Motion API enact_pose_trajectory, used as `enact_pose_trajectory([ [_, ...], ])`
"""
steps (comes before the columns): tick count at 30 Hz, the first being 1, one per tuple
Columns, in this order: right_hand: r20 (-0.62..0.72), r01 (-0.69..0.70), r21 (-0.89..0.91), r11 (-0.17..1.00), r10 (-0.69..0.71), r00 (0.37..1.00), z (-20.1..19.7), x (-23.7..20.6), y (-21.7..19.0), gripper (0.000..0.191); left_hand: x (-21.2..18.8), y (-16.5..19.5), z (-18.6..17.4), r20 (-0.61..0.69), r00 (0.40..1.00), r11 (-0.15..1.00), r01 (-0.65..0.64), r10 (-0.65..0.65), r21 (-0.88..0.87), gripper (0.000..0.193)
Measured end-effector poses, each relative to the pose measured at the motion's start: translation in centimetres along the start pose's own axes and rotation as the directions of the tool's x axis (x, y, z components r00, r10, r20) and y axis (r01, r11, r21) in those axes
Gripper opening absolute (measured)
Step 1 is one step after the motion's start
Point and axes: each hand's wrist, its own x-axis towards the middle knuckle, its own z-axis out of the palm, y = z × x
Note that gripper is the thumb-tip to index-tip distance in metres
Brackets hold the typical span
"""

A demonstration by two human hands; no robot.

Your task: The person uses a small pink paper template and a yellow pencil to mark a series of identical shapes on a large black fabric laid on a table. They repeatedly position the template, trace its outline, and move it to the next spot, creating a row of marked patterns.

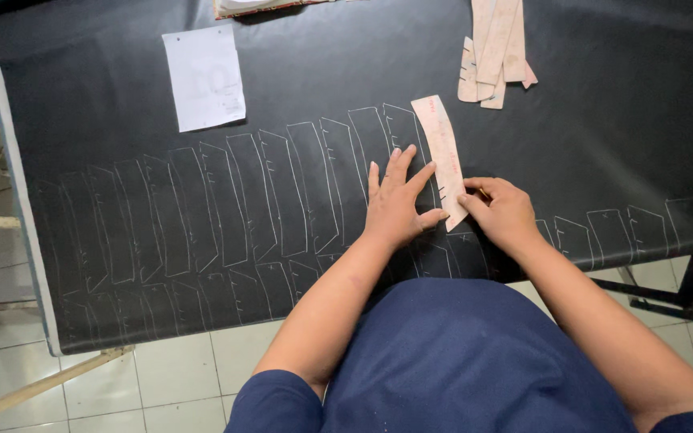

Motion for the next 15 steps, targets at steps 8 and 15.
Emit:
enact_pose_trajectory([
  [8, 0.011, 0.061, 0.013, 0.998, -0.061, 0.998, -0.2, 0.0, 0.7, 0.035, 0.0, 0.2, 0.0, 0.002, 1.000, 1.000, -0.020, 0.020, 0.019, 0.086],
  [15, 0.246, 0.031, -0.098, 0.995, -0.006, 0.969, -2.7, 0.4, 0.6, 0.055, 0.4, 0.0, 0.6, 0.022, 0.999, 0.999, -0.026, 0.026, 0.022, 0.087],
])
